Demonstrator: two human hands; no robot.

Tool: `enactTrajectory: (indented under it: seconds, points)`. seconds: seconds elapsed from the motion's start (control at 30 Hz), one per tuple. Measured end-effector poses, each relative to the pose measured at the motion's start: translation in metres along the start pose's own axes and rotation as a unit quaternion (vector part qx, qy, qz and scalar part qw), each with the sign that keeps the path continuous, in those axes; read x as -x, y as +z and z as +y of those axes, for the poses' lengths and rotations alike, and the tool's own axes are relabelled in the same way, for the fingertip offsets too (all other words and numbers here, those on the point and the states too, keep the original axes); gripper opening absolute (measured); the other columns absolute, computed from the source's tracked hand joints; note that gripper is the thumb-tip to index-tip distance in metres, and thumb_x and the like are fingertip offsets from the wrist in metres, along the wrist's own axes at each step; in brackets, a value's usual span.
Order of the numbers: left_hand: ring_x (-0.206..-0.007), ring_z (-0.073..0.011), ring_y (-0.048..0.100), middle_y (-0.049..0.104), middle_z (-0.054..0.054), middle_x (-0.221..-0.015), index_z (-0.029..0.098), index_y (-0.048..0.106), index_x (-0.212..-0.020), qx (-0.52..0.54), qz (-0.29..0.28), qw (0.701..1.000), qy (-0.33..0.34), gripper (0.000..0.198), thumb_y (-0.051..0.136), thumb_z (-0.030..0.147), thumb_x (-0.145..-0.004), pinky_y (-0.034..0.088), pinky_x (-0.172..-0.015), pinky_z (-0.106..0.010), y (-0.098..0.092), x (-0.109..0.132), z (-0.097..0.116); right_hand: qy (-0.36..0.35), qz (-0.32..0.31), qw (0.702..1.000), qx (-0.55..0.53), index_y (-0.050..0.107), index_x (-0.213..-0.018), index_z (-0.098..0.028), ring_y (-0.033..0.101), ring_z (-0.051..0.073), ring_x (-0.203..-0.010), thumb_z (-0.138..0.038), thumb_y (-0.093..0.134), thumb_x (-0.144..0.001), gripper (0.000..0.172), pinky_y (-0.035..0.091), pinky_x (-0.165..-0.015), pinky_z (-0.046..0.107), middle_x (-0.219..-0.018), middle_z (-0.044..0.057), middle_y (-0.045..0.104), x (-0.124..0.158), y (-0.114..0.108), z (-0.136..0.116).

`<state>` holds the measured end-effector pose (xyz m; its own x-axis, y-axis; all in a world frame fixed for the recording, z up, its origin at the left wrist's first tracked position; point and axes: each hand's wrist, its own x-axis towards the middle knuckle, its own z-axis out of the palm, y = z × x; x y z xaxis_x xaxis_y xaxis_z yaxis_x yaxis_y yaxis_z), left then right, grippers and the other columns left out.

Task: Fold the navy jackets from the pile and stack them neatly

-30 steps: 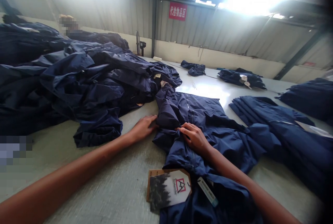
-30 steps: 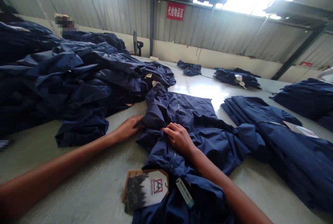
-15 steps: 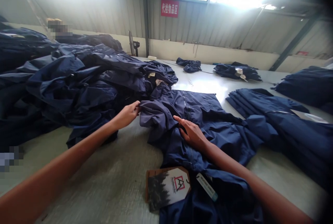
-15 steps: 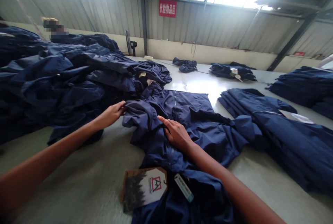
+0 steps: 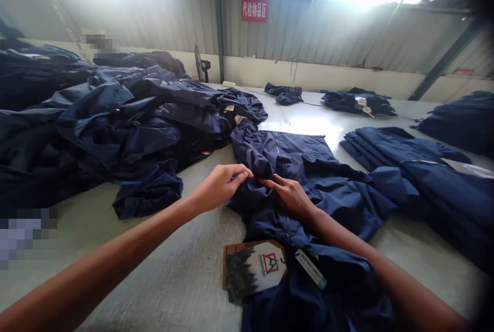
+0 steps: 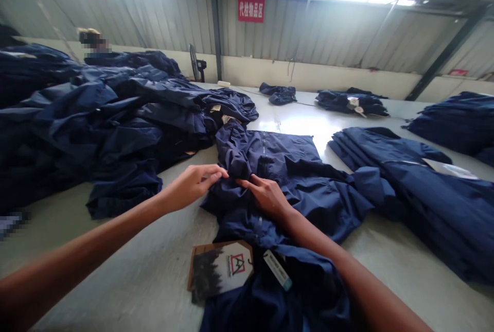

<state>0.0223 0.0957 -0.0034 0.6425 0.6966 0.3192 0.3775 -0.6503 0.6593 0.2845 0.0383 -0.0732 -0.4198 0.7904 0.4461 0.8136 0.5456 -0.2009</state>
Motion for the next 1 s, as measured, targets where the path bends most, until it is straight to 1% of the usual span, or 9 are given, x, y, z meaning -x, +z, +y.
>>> enactTrajectory:
  seconds: [0.13, 0.23, 0.4, 0.6, 0.7, 0.77, 0.87, 0.93, 1.0]
  points:
    - [-0.114, -0.0300, 0.072, 0.075, -0.011, -0.122, 0.021, 0.068, -0.119, -0.005, 0.138, 0.987, -0.084, 0.039, 0.066, 0.047, -0.089, 0.057, -0.102, -0.045, 0.006, -0.001, -0.034, -0.011, 0.008, 1.000, -0.023, 0.064, -0.143, -0.023, 0.072, 0.022, -0.095, -0.004, 0.046, -0.093, 0.056, 0.056, -0.087, 0.032, -0.119, 0.011, 0.071, -0.001, 0.000, 0.000]
    - [-0.121, -0.0347, 0.069, 0.073, -0.017, -0.130, 0.018, 0.065, -0.127, 0.000, 0.097, 0.987, -0.125, 0.058, 0.074, 0.052, -0.081, 0.052, -0.109, -0.050, 0.015, -0.001, -0.056, -0.013, 0.005, 1.000, -0.006, 0.064, -0.143, -0.023, 0.070, 0.021, -0.088, -0.006, 0.044, -0.096, 0.054, 0.056, -0.083, 0.033, -0.113, 0.010, 0.071, -0.002, 0.000, -0.001]
    - [-0.105, -0.0308, 0.074, 0.078, -0.012, -0.114, 0.019, 0.067, -0.120, 0.050, 0.083, 0.990, -0.105, 0.047, 0.072, 0.047, -0.082, 0.058, -0.094, -0.042, 0.023, 0.001, -0.063, -0.010, -0.003, 1.000, 0.015, 0.059, -0.149, -0.026, 0.067, 0.019, -0.082, -0.008, 0.041, -0.097, 0.058, 0.055, -0.078, 0.032, -0.104, 0.009, 0.069, -0.003, 0.000, -0.003]
    - [-0.089, -0.0261, 0.073, 0.077, -0.006, -0.096, 0.020, 0.070, -0.112, -0.038, 0.132, 0.982, -0.131, 0.036, 0.070, 0.034, -0.079, 0.057, -0.084, -0.038, -0.024, -0.008, -0.063, -0.004, -0.001, 1.000, 0.016, 0.053, -0.156, -0.028, 0.066, 0.019, -0.081, -0.013, 0.038, -0.104, 0.056, 0.054, -0.077, 0.030, -0.097, 0.007, 0.068, -0.005, -0.001, -0.004]
    - [-0.097, -0.0249, 0.071, 0.076, -0.006, -0.105, 0.021, 0.069, -0.114, -0.093, 0.201, 0.970, -0.104, 0.036, 0.069, 0.026, -0.078, 0.055, -0.093, -0.039, -0.048, -0.009, -0.051, -0.007, -0.004, 0.999, 0.031, 0.051, -0.157, -0.032, 0.063, 0.017, -0.076, -0.012, 0.040, -0.104, 0.058, 0.051, -0.073, 0.027, -0.094, 0.005, 0.067, -0.004, 0.001, -0.003]
    - [-0.102, -0.0235, 0.070, 0.075, -0.004, -0.112, 0.022, 0.069, -0.116, -0.102, 0.210, 0.970, -0.067, 0.037, 0.069, 0.024, -0.079, 0.054, -0.098, -0.038, -0.050, -0.006, -0.034, -0.001, 0.001, 1.000, 0.029, 0.046, -0.160, -0.033, 0.064, 0.016, -0.075, -0.012, 0.040, -0.103, 0.061, 0.050, -0.072, 0.026, -0.098, 0.004, 0.068, -0.003, 0.003, -0.002]
    - [-0.112, -0.0242, 0.070, 0.074, -0.005, -0.123, 0.025, 0.066, -0.130, -0.052, 0.079, 0.995, -0.006, 0.047, 0.074, 0.030, -0.084, 0.055, -0.099, -0.036, -0.031, 0.002, -0.006, 0.016, 0.011, 1.000, 0.019, 0.039, -0.163, -0.032, 0.066, 0.018, -0.077, -0.009, 0.042, -0.098, 0.069, 0.052, -0.072, 0.029, -0.116, 0.007, 0.068, -0.001, 0.005, 0.001]
    - [-0.117, -0.0255, 0.071, 0.075, -0.007, -0.125, 0.027, 0.061, -0.140, -0.004, -0.037, 0.999, 0.005, 0.052, 0.072, 0.036, -0.090, 0.057, -0.097, -0.037, -0.016, 0.006, 0.008, 0.015, 0.005, 1.000, 0.020, 0.050, -0.156, -0.030, 0.067, 0.020, -0.081, -0.007, 0.043, -0.093, 0.067, 0.053, -0.072, 0.030, -0.117, 0.009, 0.068, -0.001, 0.006, 0.001]
    - [-0.111, -0.0246, 0.074, 0.077, -0.008, -0.118, 0.027, 0.059, -0.143, 0.043, -0.077, 0.996, -0.006, 0.047, 0.063, 0.039, -0.098, 0.058, -0.095, -0.037, -0.009, 0.008, 0.014, 0.007, -0.004, 1.000, 0.021, 0.066, -0.138, -0.028, 0.068, 0.023, -0.085, -0.005, 0.045, -0.091, 0.056, 0.054, -0.074, 0.031, -0.108, 0.010, 0.067, -0.002, 0.005, 0.001]
